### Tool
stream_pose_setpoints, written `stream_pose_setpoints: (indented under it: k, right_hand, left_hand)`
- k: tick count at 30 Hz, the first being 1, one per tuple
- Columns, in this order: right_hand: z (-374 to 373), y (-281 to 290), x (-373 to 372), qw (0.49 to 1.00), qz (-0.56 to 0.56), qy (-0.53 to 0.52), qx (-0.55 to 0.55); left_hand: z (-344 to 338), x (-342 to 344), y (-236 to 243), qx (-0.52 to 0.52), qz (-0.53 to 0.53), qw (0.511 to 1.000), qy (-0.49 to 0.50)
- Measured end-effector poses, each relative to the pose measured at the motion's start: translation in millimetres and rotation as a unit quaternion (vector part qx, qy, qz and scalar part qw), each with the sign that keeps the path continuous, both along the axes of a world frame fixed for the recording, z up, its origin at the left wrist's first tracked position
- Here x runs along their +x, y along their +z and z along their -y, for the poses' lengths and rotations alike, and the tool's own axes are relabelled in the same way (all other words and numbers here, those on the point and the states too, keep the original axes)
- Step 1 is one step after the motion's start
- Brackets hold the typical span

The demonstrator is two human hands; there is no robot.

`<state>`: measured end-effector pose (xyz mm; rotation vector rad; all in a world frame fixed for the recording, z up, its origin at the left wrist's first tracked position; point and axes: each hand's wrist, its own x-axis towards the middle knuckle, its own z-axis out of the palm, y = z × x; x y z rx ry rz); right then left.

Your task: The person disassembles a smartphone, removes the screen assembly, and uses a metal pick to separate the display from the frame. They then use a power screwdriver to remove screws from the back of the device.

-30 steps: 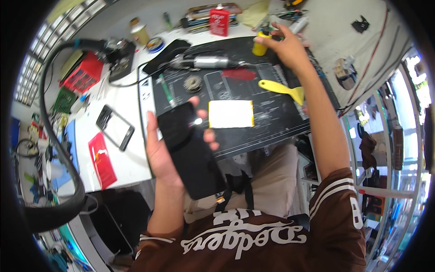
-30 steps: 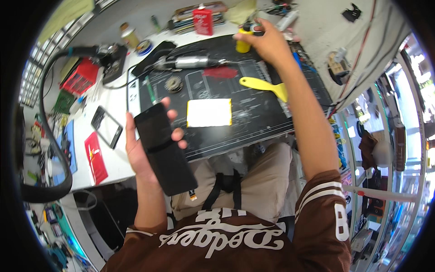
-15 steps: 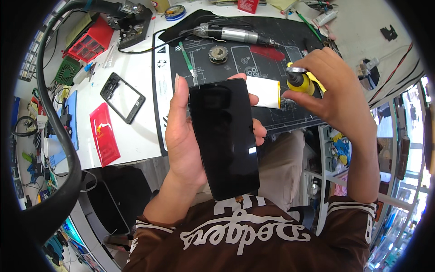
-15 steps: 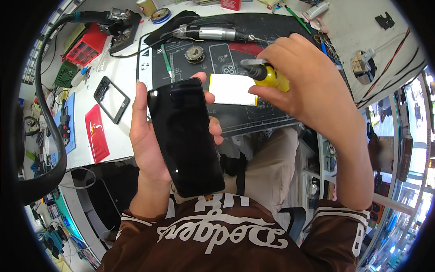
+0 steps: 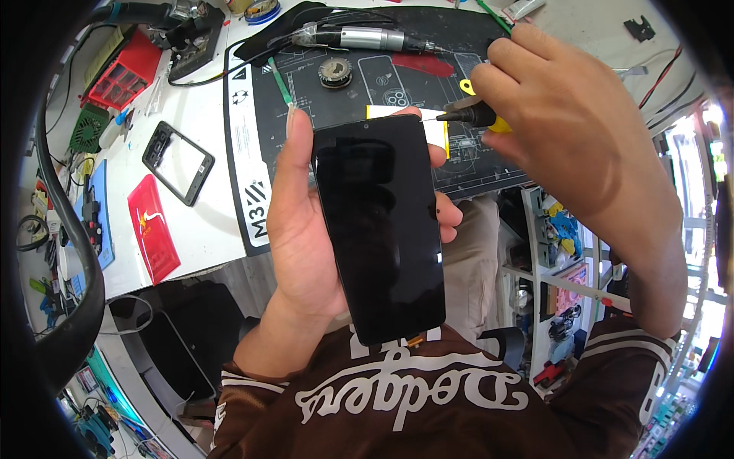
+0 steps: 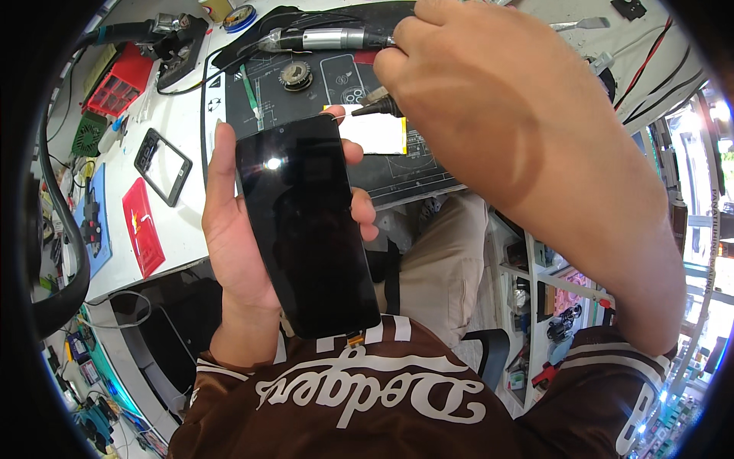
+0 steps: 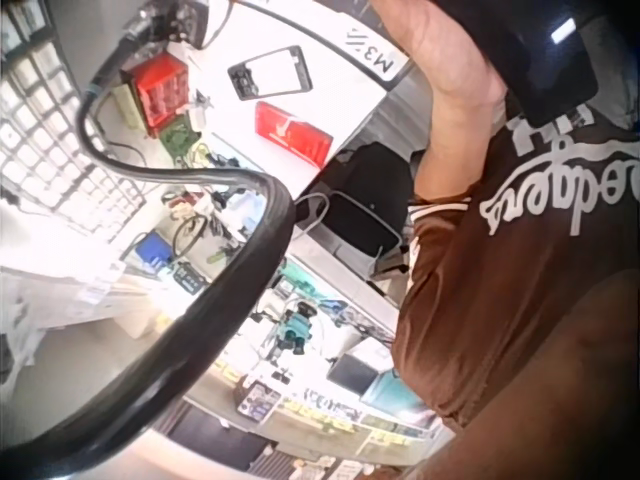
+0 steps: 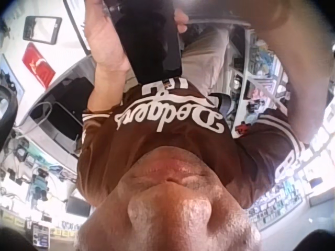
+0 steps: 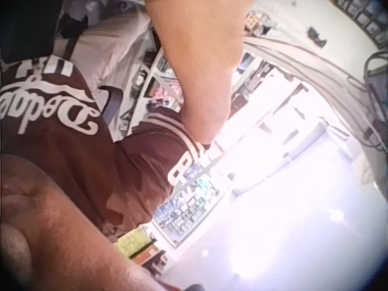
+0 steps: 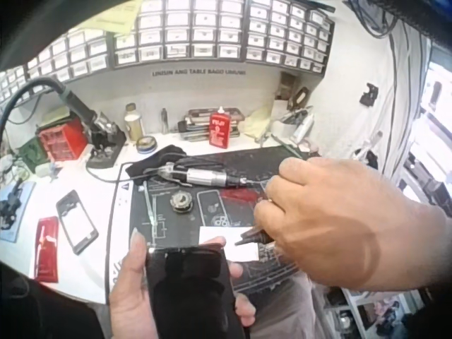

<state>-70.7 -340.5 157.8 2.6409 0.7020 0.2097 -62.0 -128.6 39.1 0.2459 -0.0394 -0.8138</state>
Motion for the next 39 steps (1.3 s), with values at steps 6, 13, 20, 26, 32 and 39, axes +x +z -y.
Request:
stream_pose_setpoints:
  k: [6,13,20,26,32,39]
  right_hand:
    - [0,7,-3,0.999,0.011,0.004,-0.031]
    - [-1,15,-4,0.998,0.01,0.013,-0.053]
    - [-2,20,-7,0.998,0.01,0.015,-0.063]
    - [-3,24,-8,0.997,0.009,0.021,-0.07]
    - [2,25,-7,0.999,0.006,0.023,-0.048]
    - [66,-6,36,0.918,-0.048,-0.197,0.342]
  left_hand:
    - [0,-1,1,0.016,0.002,1.0,-0.002]
    - [3,-3,3,0.003,-0.013,1.0,-0.008]
    - [6,-3,4,-0.013,-0.026,0.999,-0.019]
    - [7,-6,9,0.007,-0.037,0.999,-0.006]
    - [5,-6,11,0.007,-0.033,0.999,-0.009]
    - [-7,10,1,-0.013,0.061,0.997,0.038]
